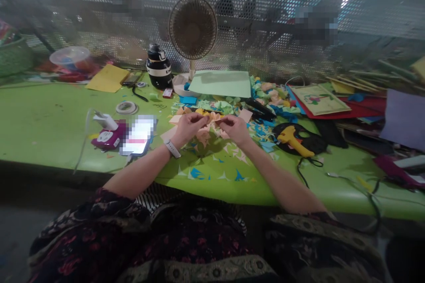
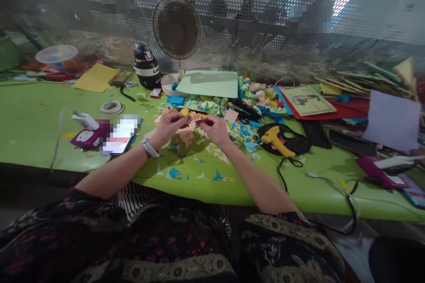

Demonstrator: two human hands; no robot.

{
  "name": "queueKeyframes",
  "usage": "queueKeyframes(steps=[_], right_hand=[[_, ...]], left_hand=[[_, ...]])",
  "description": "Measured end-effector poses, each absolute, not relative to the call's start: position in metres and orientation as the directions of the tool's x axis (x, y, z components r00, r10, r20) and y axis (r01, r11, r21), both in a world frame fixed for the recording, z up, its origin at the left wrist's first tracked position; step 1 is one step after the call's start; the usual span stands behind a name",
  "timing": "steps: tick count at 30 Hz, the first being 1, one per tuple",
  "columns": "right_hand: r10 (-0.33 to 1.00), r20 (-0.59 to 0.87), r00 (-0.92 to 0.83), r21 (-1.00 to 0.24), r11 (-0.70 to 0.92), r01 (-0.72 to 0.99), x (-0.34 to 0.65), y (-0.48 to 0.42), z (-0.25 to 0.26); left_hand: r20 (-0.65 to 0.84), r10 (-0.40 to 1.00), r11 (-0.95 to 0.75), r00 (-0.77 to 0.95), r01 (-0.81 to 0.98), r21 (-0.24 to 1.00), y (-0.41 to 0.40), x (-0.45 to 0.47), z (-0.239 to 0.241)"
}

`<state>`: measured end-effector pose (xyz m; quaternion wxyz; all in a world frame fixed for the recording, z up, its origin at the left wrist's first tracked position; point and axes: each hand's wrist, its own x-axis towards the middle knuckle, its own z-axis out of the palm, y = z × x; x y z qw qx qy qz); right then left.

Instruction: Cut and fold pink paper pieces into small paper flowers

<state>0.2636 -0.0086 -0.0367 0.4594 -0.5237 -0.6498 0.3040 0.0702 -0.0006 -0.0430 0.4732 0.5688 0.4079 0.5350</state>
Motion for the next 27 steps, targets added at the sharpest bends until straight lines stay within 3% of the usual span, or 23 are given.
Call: queueKeyframes(steps=[2,5,9,12,14,17,19,23,27], right_hand=[[0.963,0.265,-0.039,-0.883,0.259,0.392,0.269,-0.007,-0.034],[0.968,0.105,-0.226,-0.896,0.191,0.401,0.276,-0.006,-0.029],[0.844,-0.131,-0.520,-0.868,0.156,0.472,0.280,-0.010,-0.021],[0.783,-0.180,-0.595,-0.817,0.218,0.534,0.286,-0.009,-0.014],[0.842,-0.110,-0.528,-0.789,0.249,0.562,0.297,-0.002,-0.013],[0.982,0.140,-0.129,-0.695,0.190,0.694,0.320,0.016,-0.019],[0.957,0.276,0.086,-0.560,0.087,0.824,0.336,0.027,-0.026],[0.918,0.299,0.259,-0.427,-0.114,0.897,0.355,0.038,-0.038],[0.894,0.276,0.353,-0.450,-0.204,0.869,0.356,0.041,-0.045]], left_hand=[[0.224,0.974,-0.214,0.039,-0.176,0.961,0.000,0.068,-0.036],[0.174,0.979,-0.197,-0.102,-0.301,0.933,0.004,0.062,-0.026],[0.122,0.974,-0.181,-0.190,-0.333,0.925,0.011,0.055,-0.018],[0.105,0.972,-0.171,-0.210,-0.329,0.929,0.013,0.054,-0.017],[0.106,0.971,-0.173,-0.215,-0.324,0.930,0.013,0.055,-0.018],[0.110,0.970,-0.175,-0.219,-0.307,0.936,0.013,0.056,-0.019],[0.114,0.968,-0.178,-0.223,-0.292,0.940,0.014,0.056,-0.020],[0.142,0.966,-0.199,-0.217,-0.268,0.943,0.015,0.054,-0.022],[0.146,0.963,-0.207,-0.225,-0.276,0.939,0.015,0.057,-0.023]])
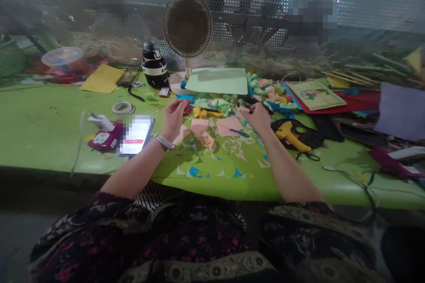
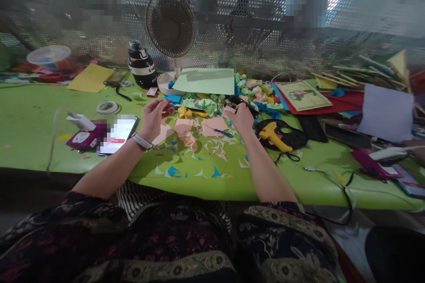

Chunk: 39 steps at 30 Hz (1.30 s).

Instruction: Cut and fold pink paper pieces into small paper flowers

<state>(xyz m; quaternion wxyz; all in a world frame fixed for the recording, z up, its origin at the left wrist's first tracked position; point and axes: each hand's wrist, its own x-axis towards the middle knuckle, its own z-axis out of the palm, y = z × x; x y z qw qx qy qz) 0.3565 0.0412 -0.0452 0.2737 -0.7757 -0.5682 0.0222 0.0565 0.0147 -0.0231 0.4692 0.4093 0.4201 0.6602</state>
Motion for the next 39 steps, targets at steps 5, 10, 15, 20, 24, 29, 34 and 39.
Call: queueKeyframes(steps=[5,10,15,20,24,29,34,39], right_hand=[[0.881,0.297,0.368,-0.590,-0.134,0.796,0.350,0.047,-0.051],[0.863,0.327,0.384,-0.694,-0.056,0.717,0.351,0.051,-0.047],[0.911,0.188,0.367,-0.904,0.015,0.427,0.334,0.041,-0.036],[0.992,-0.076,0.096,-0.971,-0.096,0.218,0.284,0.016,-0.032],[0.993,-0.114,-0.010,-0.953,-0.107,0.284,0.257,0.007,-0.029],[0.990,-0.101,-0.102,-0.883,-0.042,0.468,0.246,0.011,-0.021],[0.985,0.148,-0.086,-0.574,0.156,0.804,0.248,0.014,-0.019],[0.965,0.180,-0.191,-0.618,0.262,0.742,0.267,0.010,-0.025]], left_hand=[[0.156,0.966,-0.214,-0.208,-0.298,0.930,0.013,0.059,-0.026],[0.160,0.966,-0.212,-0.202,-0.272,0.939,0.014,0.058,-0.027],[0.157,0.967,-0.210,-0.201,-0.279,0.937,0.013,0.058,-0.023],[0.157,0.957,-0.225,-0.244,-0.284,0.932,0.016,0.052,-0.016],[0.124,0.975,-0.167,-0.186,-0.236,0.957,0.015,0.045,-0.008],[0.132,0.983,-0.149,-0.129,-0.138,0.979,0.012,0.040,0.006],[0.162,0.985,-0.153,-0.060,0.135,0.979,0.020,0.014,0.012],[0.177,0.976,-0.205,0.125,0.801,0.563,0.022,-0.012,-0.005]])
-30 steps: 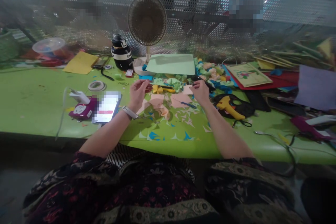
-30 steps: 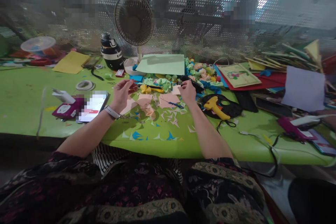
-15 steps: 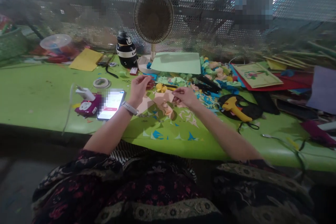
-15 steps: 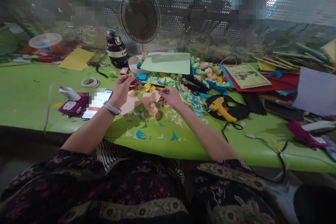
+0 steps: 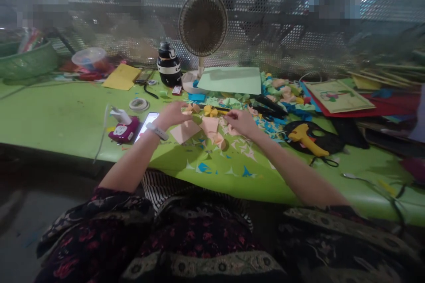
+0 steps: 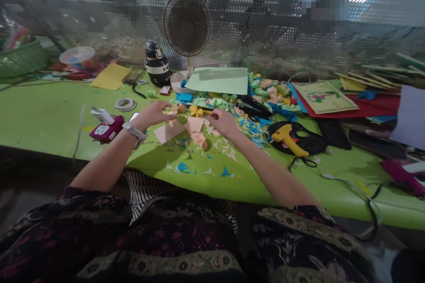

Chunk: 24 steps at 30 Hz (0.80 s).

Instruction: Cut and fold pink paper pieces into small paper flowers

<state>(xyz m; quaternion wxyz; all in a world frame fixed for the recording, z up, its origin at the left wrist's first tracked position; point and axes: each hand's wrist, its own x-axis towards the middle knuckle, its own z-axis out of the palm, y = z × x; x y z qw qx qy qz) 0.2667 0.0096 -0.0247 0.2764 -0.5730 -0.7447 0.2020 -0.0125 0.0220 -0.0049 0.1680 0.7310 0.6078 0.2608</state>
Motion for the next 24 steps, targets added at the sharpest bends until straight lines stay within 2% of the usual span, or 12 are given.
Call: queueKeyframes(steps=[3,6,8,11,14,16,20,22,24], right_hand=[[0.969,0.179,-0.170,-0.686,0.247,0.685,0.279,0.003,-0.025],[0.978,0.167,-0.127,-0.731,0.209,0.650,0.290,-0.007,-0.020],[0.982,0.160,-0.101,-0.748,0.187,0.637,0.294,-0.013,-0.016],[0.991,0.113,-0.072,-0.813,0.134,0.567,0.293,-0.019,-0.012],[0.997,0.047,-0.068,-0.908,0.071,0.414,0.284,-0.021,-0.012],[0.996,0.012,-0.092,-0.955,0.039,0.293,0.275,-0.020,-0.013],[0.983,-0.026,-0.184,-0.995,-0.008,0.102,0.258,-0.021,-0.015],[0.978,-0.013,-0.210,-0.998,0.000,0.063,0.254,-0.021,-0.017],[0.979,0.023,-0.201,-0.998,0.034,0.048,0.252,-0.021,-0.020]], left_hand=[[0.138,0.985,-0.147,0.107,0.936,0.319,0.019,-0.014,-0.020],[0.142,0.986,-0.121,0.083,0.952,0.281,0.019,-0.013,-0.025],[0.220,0.973,-0.131,0.075,0.958,0.253,0.019,-0.012,-0.022],[0.384,0.914,-0.244,0.132,0.935,0.258,0.014,-0.007,-0.013],[0.600,0.758,-0.485,0.256,0.837,0.255,0.004,0.007,-0.009],[0.677,0.648,-0.610,0.348,0.769,0.190,-0.003,0.020,-0.010],[0.710,0.509,-0.726,0.486,0.686,0.051,-0.010,0.041,-0.017],[0.700,0.495,-0.750,0.515,0.659,0.046,-0.010,0.046,-0.021],[0.684,0.519,-0.766,0.513,0.634,0.106,-0.010,0.048,-0.024]])
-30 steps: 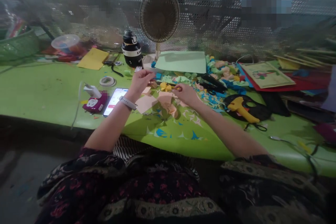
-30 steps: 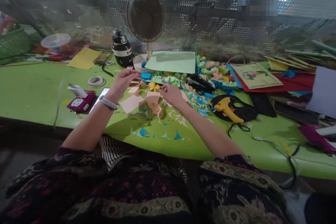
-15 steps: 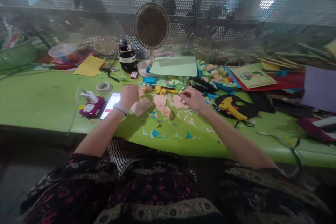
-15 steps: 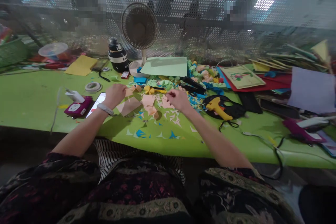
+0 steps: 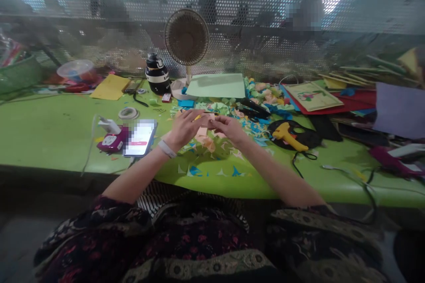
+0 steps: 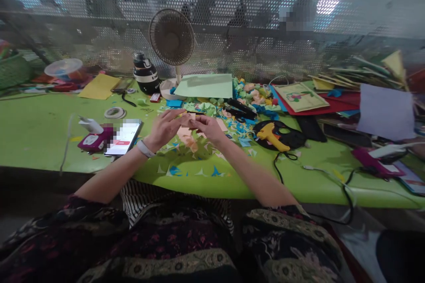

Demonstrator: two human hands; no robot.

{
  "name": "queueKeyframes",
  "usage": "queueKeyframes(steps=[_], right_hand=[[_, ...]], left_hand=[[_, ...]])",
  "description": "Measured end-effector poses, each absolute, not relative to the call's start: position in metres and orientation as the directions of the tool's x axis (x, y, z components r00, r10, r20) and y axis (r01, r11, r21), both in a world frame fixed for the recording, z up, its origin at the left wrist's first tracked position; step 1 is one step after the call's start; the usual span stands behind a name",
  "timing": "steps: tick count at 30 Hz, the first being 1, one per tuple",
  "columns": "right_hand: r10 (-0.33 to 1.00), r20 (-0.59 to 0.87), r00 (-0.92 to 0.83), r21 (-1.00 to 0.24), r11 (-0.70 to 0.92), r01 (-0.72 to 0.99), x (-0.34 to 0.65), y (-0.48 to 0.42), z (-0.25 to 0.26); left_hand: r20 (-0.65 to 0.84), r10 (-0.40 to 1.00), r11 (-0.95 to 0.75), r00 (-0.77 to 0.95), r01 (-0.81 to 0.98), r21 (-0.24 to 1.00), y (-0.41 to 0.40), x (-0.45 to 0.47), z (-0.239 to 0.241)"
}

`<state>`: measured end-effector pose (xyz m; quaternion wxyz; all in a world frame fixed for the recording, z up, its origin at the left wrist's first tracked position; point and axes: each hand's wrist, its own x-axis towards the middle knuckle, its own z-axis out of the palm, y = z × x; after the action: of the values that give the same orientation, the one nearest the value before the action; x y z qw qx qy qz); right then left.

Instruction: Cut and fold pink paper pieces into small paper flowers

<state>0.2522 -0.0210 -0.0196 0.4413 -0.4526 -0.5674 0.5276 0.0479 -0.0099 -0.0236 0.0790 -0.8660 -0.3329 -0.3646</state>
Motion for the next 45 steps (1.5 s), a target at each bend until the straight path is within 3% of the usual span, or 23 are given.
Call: queueKeyframes(steps=[2,5,8,10,12,17,20,23,26,29,33,37,40,45], right_hand=[[0.981,0.088,-0.175,-0.994,0.099,0.055,0.253,-0.021,-0.021],[0.966,0.202,-0.159,-0.966,0.223,0.132,0.256,-0.021,-0.021],[0.953,0.230,-0.196,-0.938,0.271,0.216,0.257,-0.024,-0.019],[0.946,0.216,-0.242,-0.927,0.276,0.252,0.256,-0.026,-0.018],[0.937,0.214,-0.276,-0.912,0.292,0.287,0.255,-0.028,-0.019],[0.933,0.231,-0.277,-0.897,0.315,0.311,0.253,-0.025,-0.027],[0.889,0.382,-0.253,-0.796,0.456,0.398,0.257,-0.021,-0.031],[0.787,0.562,-0.254,-0.601,0.599,0.529,0.261,-0.019,-0.034],[0.727,0.605,-0.325,-0.461,0.652,0.602,0.263,-0.020,-0.037],[0.689,0.620,-0.376,-0.390,0.686,0.614,0.261,-0.024,-0.036],[0.679,0.678,-0.280,-0.356,0.638,0.683,0.257,-0.035,-0.026],[0.689,0.668,-0.281,-0.342,0.620,0.706,0.263,-0.043,-0.013],[0.747,0.629,-0.214,-0.396,0.545,0.739,0.273,-0.040,-0.009],[0.907,0.216,-0.361,-0.434,0.420,0.797,0.285,-0.036,-0.002]], left_hand=[[0.665,0.587,-0.753,0.463,0.613,0.238,-0.010,0.048,-0.023],[0.598,0.749,-0.647,0.284,0.511,0.567,-0.010,0.049,-0.018],[0.375,0.904,-0.410,0.203,0.173,0.895,-0.012,0.052,-0.012],[0.240,0.937,-0.244,0.255,-0.015,0.970,-0.012,0.054,-0.011],[0.204,0.941,-0.194,0.269,-0.066,0.979,-0.012,0.056,-0.012],[0.280,0.942,-0.278,0.186,-0.037,0.960,-0.010,0.059,-0.017],[0.294,0.947,-0.285,0.133,-0.081,0.955,-0.011,0.057,-0.016],[0.096,0.984,-0.082,0.151,-0.095,0.992,-0.011,0.052,-0.017],[-0.138,0.930,0.171,0.342,-0.071,0.983,-0.010,0.047,-0.021],[-0.141,0.876,0.192,0.462,-0.067,0.979,-0.009,0.045,-0.024],[-0.056,0.937,0.113,0.345,-0.147,0.983,-0.008,0.044,-0.024],[-0.009,0.973,0.055,0.229,-0.196,0.979,-0.006,0.042,-0.023],[-0.002,0.980,0.044,0.200,-0.208,0.977,-0.005,0.041,-0.023],[-0.009,0.986,0.052,0.165,-0.258,0.965,-0.005,0.043,-0.025]])
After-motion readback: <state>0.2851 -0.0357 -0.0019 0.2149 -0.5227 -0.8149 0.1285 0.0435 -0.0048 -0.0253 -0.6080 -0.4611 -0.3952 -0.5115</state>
